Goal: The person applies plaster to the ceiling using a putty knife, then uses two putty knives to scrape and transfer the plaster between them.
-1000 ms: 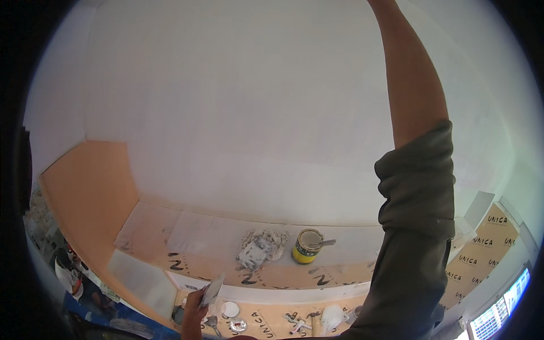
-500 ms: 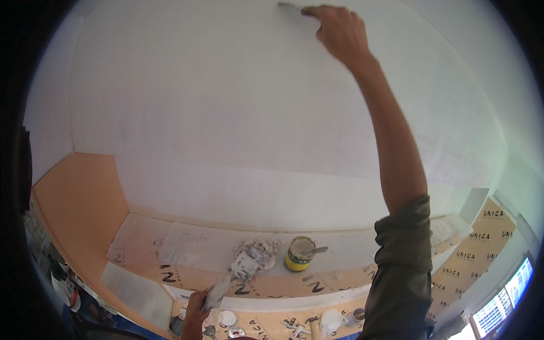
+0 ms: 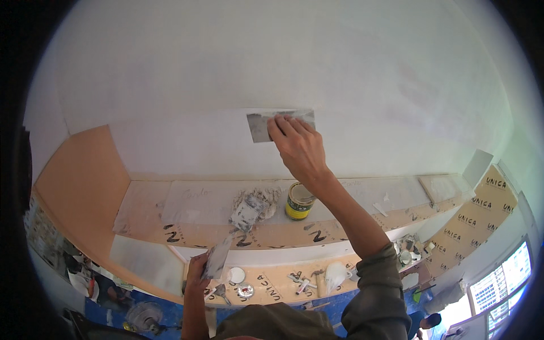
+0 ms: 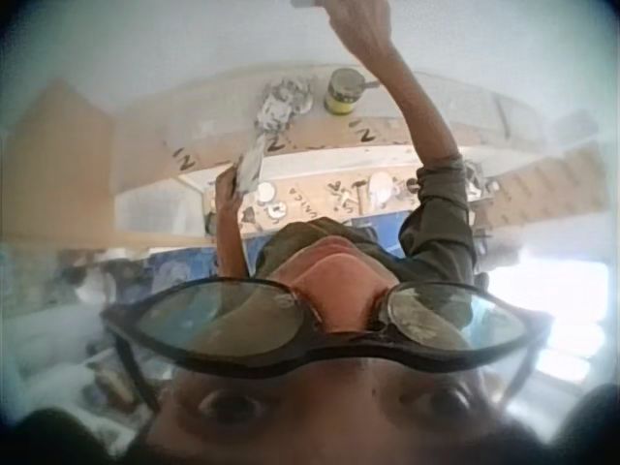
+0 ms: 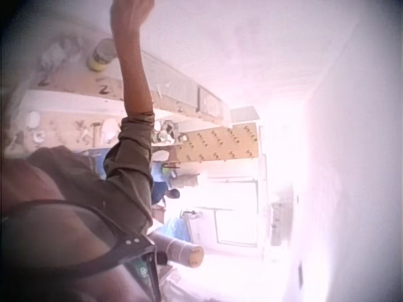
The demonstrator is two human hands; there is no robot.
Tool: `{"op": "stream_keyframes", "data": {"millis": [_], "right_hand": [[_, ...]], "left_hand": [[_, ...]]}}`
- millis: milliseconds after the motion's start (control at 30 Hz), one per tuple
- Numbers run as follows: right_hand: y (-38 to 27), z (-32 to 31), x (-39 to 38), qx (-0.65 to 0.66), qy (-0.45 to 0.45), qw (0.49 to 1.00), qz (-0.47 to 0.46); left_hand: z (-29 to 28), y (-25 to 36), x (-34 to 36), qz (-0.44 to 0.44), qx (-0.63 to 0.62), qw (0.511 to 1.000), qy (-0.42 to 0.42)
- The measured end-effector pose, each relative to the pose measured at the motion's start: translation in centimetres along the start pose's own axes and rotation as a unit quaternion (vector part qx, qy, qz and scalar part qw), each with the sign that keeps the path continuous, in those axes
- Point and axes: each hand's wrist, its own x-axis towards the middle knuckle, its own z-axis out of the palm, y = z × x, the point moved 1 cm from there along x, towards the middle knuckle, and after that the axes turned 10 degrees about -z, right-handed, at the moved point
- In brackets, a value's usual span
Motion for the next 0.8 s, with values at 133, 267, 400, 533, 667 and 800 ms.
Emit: {"op": "stream_keyframes", "data": {"millis": [133, 267, 400, 533, 667, 800], "right_hand": [[2.1, -4.5, 3.6, 0.060, 0.082, 0.994, 0.048], [11.3, -10.8, 14.9, -0.030, 0.197, 0.979, 0.052], [22.3, -13.9, 23.5, -0.196, 0.187, 0.962, 0.036], [26.1, -15.1, 28.2, -0.218, 0.183, 0.957, 0.059], [27.5, -14.6, 30.6, -0.224, 0.177, 0.958, 0.031], [27.8, -13.7, 29.8, -0.249, 0.139, 0.957, 0.051]], "left_hand": [[0.1, 0.3, -0.8, 0.002, -0.038, 0.999, 0.038], [-0.4, 0.5, -1.0, 0.020, 0.008, 0.998, 0.067], [0.1, 0.5, -0.1, 0.355, 0.492, 0.795, -0.022], [-1.5, -1.1, 2.7, 0.250, 0.378, 0.891, -0.003], [0.1, -1.5, 2.0, 0.114, 0.135, 0.984, 0.010], [-0.8, -2.0, 3.1, 0.141, 0.259, 0.955, 0.016]]}}
